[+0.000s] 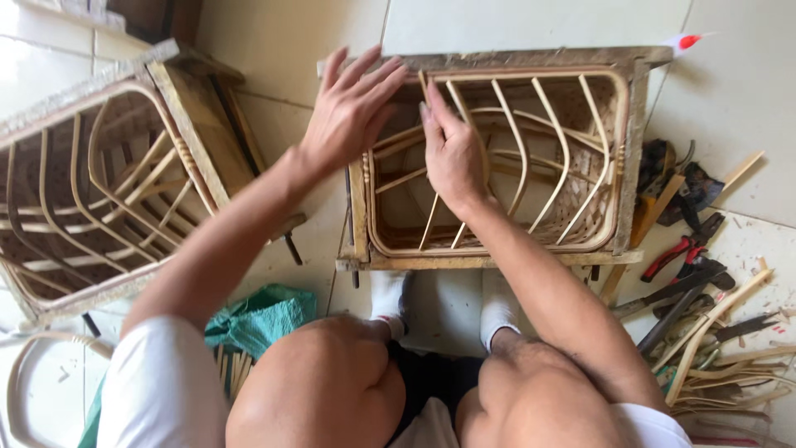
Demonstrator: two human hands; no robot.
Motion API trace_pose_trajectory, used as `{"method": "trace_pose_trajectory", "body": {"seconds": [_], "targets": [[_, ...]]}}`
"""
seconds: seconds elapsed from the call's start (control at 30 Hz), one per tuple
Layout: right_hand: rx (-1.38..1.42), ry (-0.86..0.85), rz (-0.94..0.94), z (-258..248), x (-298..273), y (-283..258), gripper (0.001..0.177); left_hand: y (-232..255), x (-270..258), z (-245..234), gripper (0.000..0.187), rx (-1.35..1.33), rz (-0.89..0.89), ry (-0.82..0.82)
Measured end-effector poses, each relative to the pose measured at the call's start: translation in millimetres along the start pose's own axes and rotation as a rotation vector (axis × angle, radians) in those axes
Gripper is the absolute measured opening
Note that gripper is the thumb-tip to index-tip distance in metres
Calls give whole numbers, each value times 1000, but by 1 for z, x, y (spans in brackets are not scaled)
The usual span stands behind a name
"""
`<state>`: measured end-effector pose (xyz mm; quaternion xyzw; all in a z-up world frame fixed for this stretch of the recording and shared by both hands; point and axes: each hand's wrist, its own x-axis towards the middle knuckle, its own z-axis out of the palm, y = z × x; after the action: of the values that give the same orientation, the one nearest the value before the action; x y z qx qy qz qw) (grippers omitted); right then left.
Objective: The person is weaving a rectangular basket using thin wooden strips. They insert strips into a wooden jig, bend and secure them with a hammer, and apply glue to the joints.
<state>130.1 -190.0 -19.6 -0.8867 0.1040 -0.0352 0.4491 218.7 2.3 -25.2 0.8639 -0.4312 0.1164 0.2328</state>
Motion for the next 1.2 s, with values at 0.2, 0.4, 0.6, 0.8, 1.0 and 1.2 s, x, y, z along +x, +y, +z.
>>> {"method": "trace_pose_trajectory", "body": {"seconds": [0.2,0.4,0.6,0.8,1.0,1.2], "targets": [[46,-62,52,-1,-1,3,40,-25,28,25,49,-60,204,-140],[103,-72,74,-11,2,-2,38,-25,32,19,46,-41,240,-139],[82,-129,65,-16,0,-1,38,-23,31,16,52,-19,248,-173],[40,-205,138,-16,4,-7,38,-29,22,29,44,65,270,-199],[-215,-5,-129,-10,-14,-8,45,-8,26,22,45,64,184,-158],[-558,72,-599,-8,-39,38,44,122,-63,-30,44,-210,-147,36]]}}
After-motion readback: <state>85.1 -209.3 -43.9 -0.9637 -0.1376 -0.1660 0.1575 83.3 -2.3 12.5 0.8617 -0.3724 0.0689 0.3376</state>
